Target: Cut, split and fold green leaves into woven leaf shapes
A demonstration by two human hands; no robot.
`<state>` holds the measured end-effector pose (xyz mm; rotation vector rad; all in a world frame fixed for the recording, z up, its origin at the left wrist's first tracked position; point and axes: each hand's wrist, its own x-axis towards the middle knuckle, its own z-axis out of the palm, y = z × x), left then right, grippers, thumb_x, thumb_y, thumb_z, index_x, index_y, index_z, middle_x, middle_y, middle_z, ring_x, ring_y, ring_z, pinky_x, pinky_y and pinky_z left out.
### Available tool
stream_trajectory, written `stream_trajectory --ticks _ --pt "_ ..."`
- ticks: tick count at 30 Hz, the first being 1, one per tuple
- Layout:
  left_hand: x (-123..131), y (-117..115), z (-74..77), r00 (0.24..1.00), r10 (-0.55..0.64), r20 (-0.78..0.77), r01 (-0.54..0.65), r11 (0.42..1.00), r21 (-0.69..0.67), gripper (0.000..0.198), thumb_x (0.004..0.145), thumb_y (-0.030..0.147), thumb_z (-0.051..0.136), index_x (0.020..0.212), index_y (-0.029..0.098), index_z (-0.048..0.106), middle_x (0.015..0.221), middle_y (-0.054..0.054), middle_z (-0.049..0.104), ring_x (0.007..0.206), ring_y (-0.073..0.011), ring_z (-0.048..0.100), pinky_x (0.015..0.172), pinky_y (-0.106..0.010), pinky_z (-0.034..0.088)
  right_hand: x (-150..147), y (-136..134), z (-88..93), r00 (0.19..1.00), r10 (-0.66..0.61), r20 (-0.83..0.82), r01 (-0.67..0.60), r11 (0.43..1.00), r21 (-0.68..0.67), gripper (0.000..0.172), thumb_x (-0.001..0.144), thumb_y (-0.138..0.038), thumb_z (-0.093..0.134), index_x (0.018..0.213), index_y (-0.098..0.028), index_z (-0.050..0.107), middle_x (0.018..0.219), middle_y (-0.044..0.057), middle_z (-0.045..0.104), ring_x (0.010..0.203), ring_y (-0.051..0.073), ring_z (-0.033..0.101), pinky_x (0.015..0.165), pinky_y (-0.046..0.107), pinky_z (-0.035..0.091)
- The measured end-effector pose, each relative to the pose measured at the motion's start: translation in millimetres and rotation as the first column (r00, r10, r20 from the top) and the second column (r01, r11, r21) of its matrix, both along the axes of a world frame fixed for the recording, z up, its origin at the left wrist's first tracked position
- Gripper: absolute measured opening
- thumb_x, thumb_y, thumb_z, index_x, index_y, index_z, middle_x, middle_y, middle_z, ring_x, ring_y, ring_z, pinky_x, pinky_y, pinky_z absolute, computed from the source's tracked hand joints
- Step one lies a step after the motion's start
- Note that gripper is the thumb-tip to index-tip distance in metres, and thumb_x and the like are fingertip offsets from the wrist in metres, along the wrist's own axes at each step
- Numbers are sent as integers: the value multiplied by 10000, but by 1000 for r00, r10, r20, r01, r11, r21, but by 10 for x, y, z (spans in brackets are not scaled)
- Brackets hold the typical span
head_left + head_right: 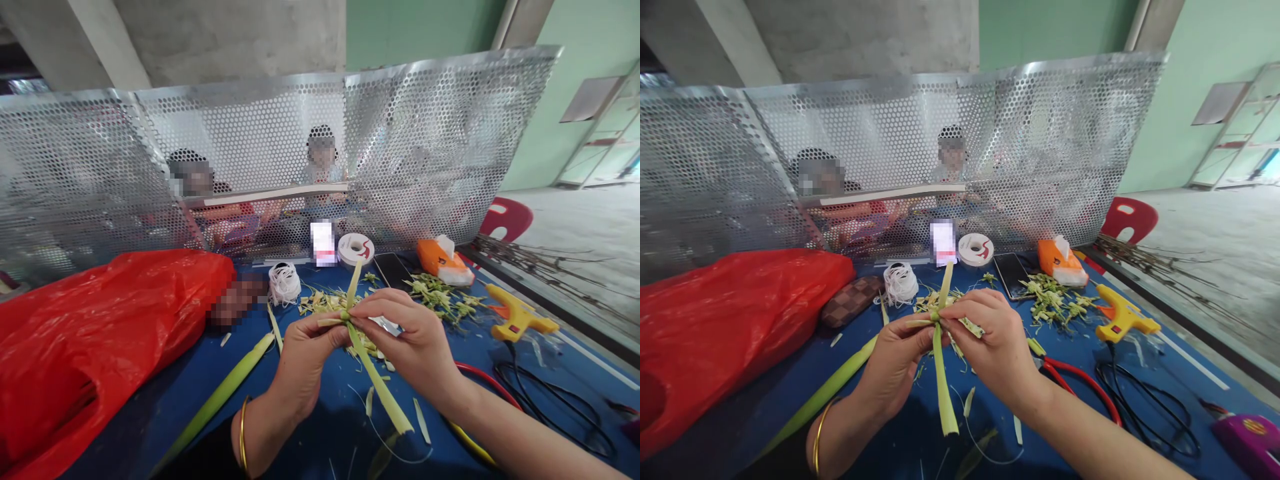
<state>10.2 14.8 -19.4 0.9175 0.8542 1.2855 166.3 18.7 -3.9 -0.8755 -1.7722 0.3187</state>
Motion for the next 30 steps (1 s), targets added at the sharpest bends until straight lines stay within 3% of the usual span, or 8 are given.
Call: stream_trajectory --ticks 5,9,12,17,22,30 --pt "1 17 -5 999 21 35 -21 1000 -16 188 588 200 844 767 193 789 753 -32 745 669 -120 635 651 -215 515 -26 -34 40 990 -48 -133 27 987 -156 66 824 -210 645 814 -220 710 801 11 710 778 173 653 740 319 502" --pt "-2 20 46 999 35 15 -35 999 8 264 594 185 845 848 179 774 746 -34 751 688 -123 659 680 -208 522 -9 -27 93 946 -98 -310 -37 914 -403 97 826 -299 643 824 -213 689 776 8 711 710 164 645 655 291 505" --pt "-6 19 78 998 67 9 -68 997 25 371 598 176 845 951 169 731 785 -38 757 719 -138 677 692 -223 533 21 -21 119 922 -83 -379 -114 876 -468 134 819 -331 649 846 -204 684 767 18 719 674 159 642 613 280 505" --pt "-11 23 97 990 139 -7 -139 990 39 567 587 137 845 1105 166 619 781 -30 754 698 -133 681 666 -219 536 34 -71 153 956 -36 -292 -70 937 -343 99 834 -272 622 860 -204 689 763 14 722 689 148 660 624 256 515" --pt "-24 2 103 985 156 -72 -141 973 181 783 639 217 828 1348 223 497 719 15 723 637 -124 651 657 -245 548 9 -106 149 986 116 -122 -137 974 -179 104 868 -193 572 888 -208 673 843 20 736 761 148 687 680 249 548" --pt "-80 -12 120 952 147 -270 -65 954 292 259 678 212 787 936 232 782 860 -35 750 685 -155 645 644 -244 532 23 -97 109 985 170 7 -169 984 -62 129 889 -149 538 923 -222 638 882 21 730 802 152 695 705 259 553"
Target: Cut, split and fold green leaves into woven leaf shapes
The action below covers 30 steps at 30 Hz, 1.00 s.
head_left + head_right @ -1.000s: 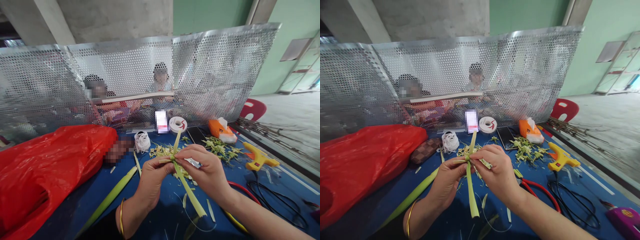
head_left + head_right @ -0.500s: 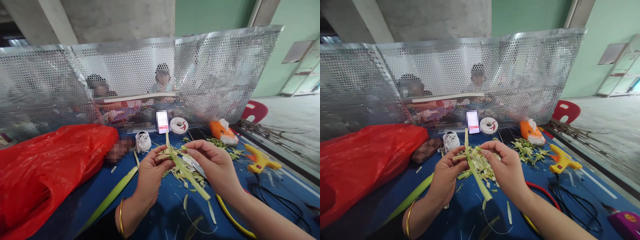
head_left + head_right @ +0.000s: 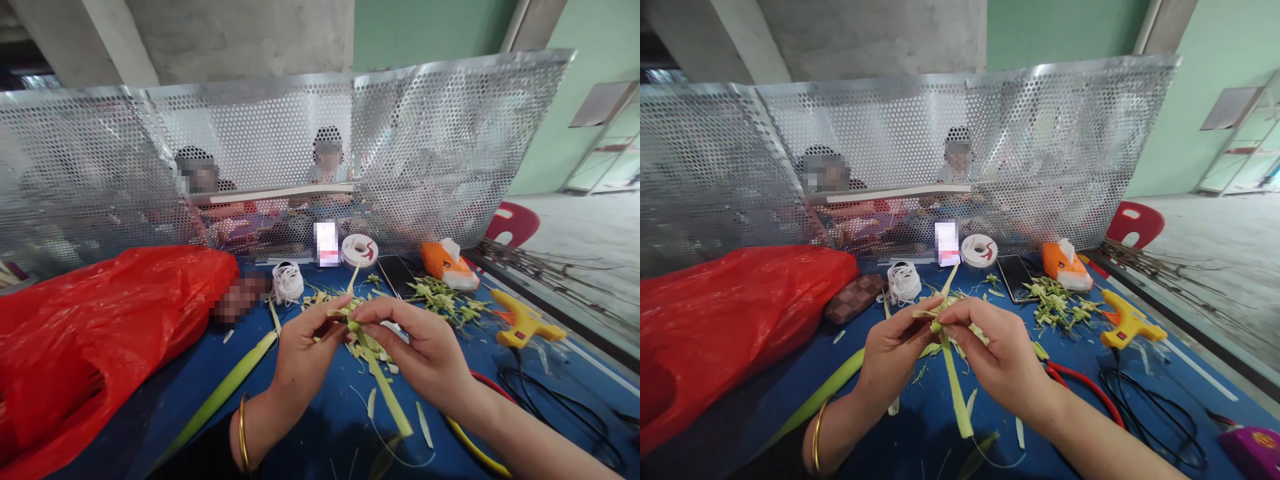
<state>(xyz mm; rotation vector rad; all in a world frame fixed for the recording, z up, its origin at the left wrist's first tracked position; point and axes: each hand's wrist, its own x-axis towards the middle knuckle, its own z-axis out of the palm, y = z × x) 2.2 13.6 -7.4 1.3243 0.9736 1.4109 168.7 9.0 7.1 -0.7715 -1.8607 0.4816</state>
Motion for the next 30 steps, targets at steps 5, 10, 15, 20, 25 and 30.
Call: stream_trajectory --ticks 5,10,15,20,25,30 --pt "-3 37 66 996 -46 74 56 990 -133 140 666 222 787 803 193 789 818 -54 745 742 -172 645 678 -248 519 20 7 30 998 -20 -61 18 1000 -19 127 891 -143 546 908 -223 643 867 13 701 795 144 667 700 259 537" --pt "17 35 18 952 -167 256 231 942 -245 124 677 249 792 777 178 772 877 -66 723 673 -119 593 605 -208 485 2 46 33 968 -167 -186 169 986 -3 115 843 -121 603 833 -218 665 831 29 660 782 166 623 656 278 513" --pt "40 -13 -31 913 -230 338 325 909 -261 102 694 247 779 780 198 757 863 -42 686 709 -128 567 618 -217 469 -56 34 -41 969 -188 -161 195 980 33 136 849 -127 590 852 -229 679 837 40 651 812 187 627 718 327 517" --pt "48 -2 -9 896 -259 360 366 891 -269 131 737 268 756 825 175 731 737 -9 631 657 -100 545 604 -204 433 -51 46 -63 960 -223 -170 219 975 -40 100 850 -174 606 849 -239 682 885 40 713 889 217 653 820 390 503" --pt "69 27 -14 896 -127 426 285 899 -332 212 649 270 826 775 155 700 699 -1 648 586 -91 574 560 -205 454 -65 42 -124 967 -201 -155 207 978 24 132 866 -154 580 896 -250 665 881 21 734 849 202 673 836 401 488" --pt "93 26 -29 894 -85 439 257 901 -349 239 603 258 857 750 148 703 693 -5 691 582 -106 637 620 -231 525 -79 37 -191 966 -251 -62 258 953 157 178 868 -103 566 932 -257 627 893 -4 737 820 175 673 914 427 421"
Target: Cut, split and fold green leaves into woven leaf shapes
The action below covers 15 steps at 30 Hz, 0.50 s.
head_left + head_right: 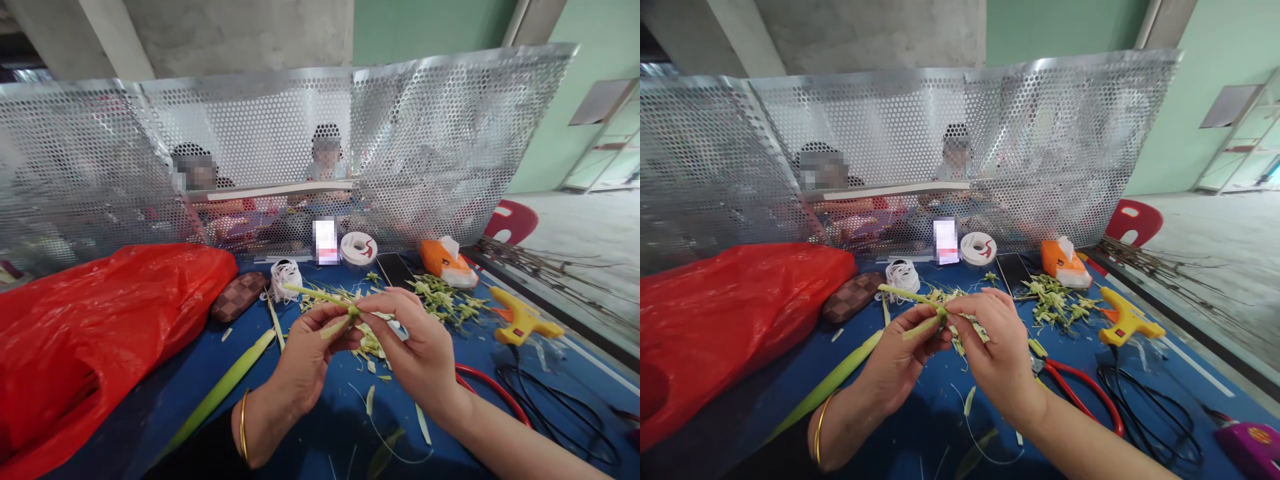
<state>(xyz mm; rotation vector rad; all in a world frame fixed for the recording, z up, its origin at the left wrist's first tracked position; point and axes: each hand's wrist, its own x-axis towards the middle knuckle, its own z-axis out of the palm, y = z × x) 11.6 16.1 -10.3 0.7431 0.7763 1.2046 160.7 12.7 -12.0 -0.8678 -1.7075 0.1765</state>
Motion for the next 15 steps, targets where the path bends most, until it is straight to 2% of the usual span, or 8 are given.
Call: stream_trajectory --ticks 8,13,15 --pt "-14 -5 -1 999 47 -6 -47 999 -3 250 556 239 881 717 147 714 666 -10 711 567 -120 657 619 -236 541 9 -9 62 998 25 63 -27 999 24 199 863 -87 560 935 -263 620 869 -17 735 779 160 678 941 423 386" --pt "-21 -1 -35 998 63 -4 -63 998 11 216 544 215 877 682 146 726 676 -19 722 589 -125 664 645 -240 541 -34 -8 17 995 3 -98 -12 996 -91 115 867 -149 588 876 -244 653 851 21 699 849 196 644 801 383 476" --pt "-17 -3 -41 998 62 3 -62 998 2 205 547 205 873 684 147 733 675 -21 725 592 -128 668 646 -239 543 -45 -4 -3 993 -9 -115 -4 993 -114 94 862 -163 603 847 -235 661 846 28 685 850 199 632 780 377 484"
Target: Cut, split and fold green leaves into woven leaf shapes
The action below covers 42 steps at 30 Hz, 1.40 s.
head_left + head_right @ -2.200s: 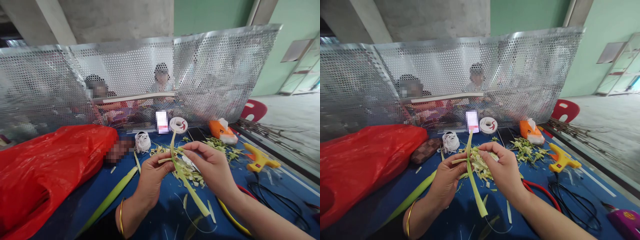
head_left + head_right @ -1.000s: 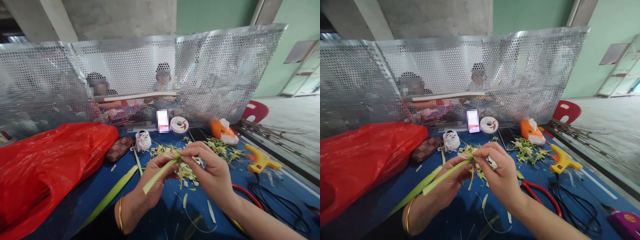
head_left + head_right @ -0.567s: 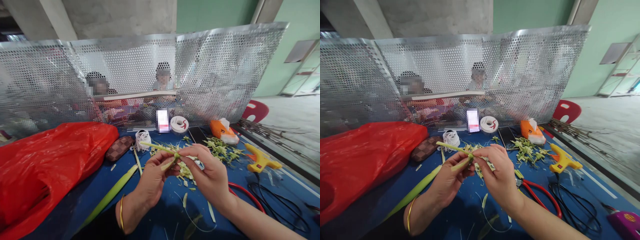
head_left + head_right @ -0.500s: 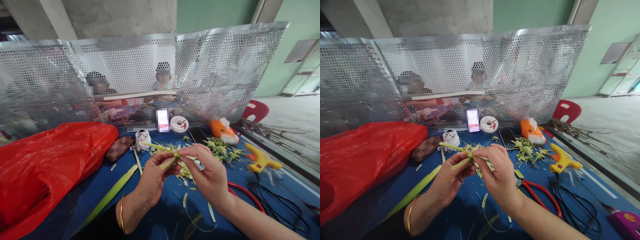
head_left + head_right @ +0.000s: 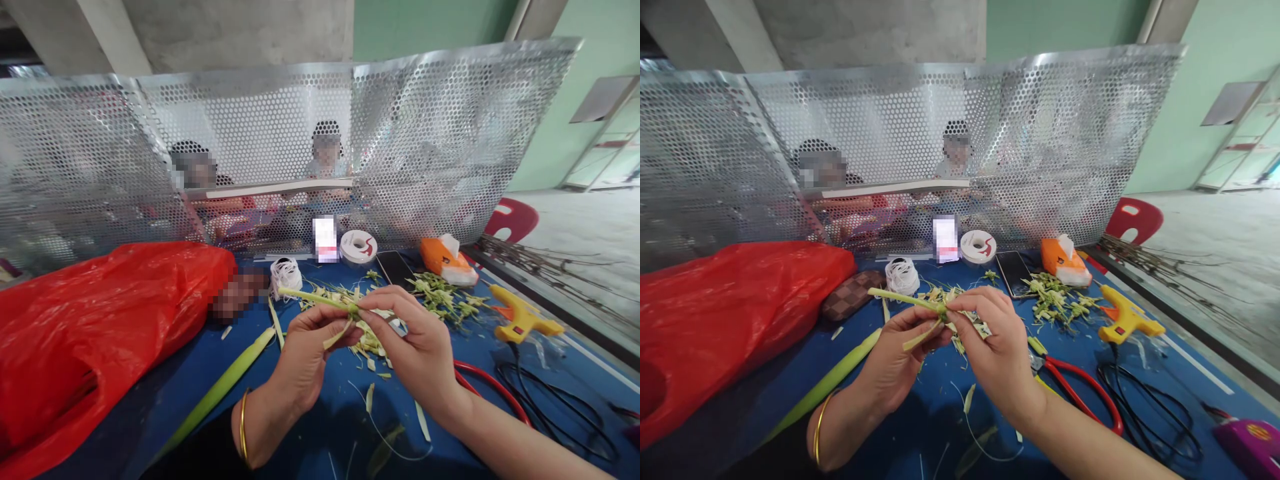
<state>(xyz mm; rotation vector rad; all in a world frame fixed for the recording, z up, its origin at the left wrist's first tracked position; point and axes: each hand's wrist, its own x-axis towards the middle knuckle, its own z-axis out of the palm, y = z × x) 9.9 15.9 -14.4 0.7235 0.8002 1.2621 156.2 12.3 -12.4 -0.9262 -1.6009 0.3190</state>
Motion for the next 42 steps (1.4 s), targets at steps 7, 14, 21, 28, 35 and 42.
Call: stream_trajectory --ticks 7,14,21,28,35,42 --pt "19 -1 17 999 -41 31 42 999 -26 210 548 227 872 695 136 753 678 -30 729 572 -134 671 616 -234 552 9 -7 31 999 -24 35 23 999 31 73 846 -166 625 839 -225 667 841 30 677 828 188 624 770 369 486" --pt "14 -4 10 999 -22 35 23 999 -25 200 511 194 888 646 166 743 652 -5 728 579 -127 677 632 -223 544 15 0 17 998 -12 56 11 999 31 97 848 -153 612 851 -223 679 842 28 683 833 183 625 790 367 482" --pt "-1 2 16 998 -66 9 66 998 -14 216 528 181 880 706 165 758 687 -21 745 595 -123 682 636 -207 537 7 3 52 999 -18 33 18 1000 24 78 831 -149 634 802 -215 665 798 15 679 786 175 626 748 348 479" --pt "18 0 -10 1000 16 15 -15 1000 -16 225 483 188 896 626 154 725 622 -4 709 550 -116 650 601 -216 534 17 13 36 994 16 109 -28 994 110 111 841 -111 609 846 -207 666 784 13 679 773 167 631 764 360 464" --pt "52 -15 6 998 56 0 -56 998 -16 227 483 220 894 584 147 705 587 -7 696 533 -119 642 587 -220 525 55 34 48 981 48 186 -81 982 173 162 832 -66 607 840 -216 667 761 5 677 766 163 627 780 380 431" --pt "88 -53 -14 995 100 -4 -100 995 -9 209 506 213 873 585 149 691 591 4 686 531 -104 618 583 -211 492 61 81 18 975 77 209 -109 984 144 169 832 -68 608 832 -229 660 783 0 668 770 158 615 783 375 422"
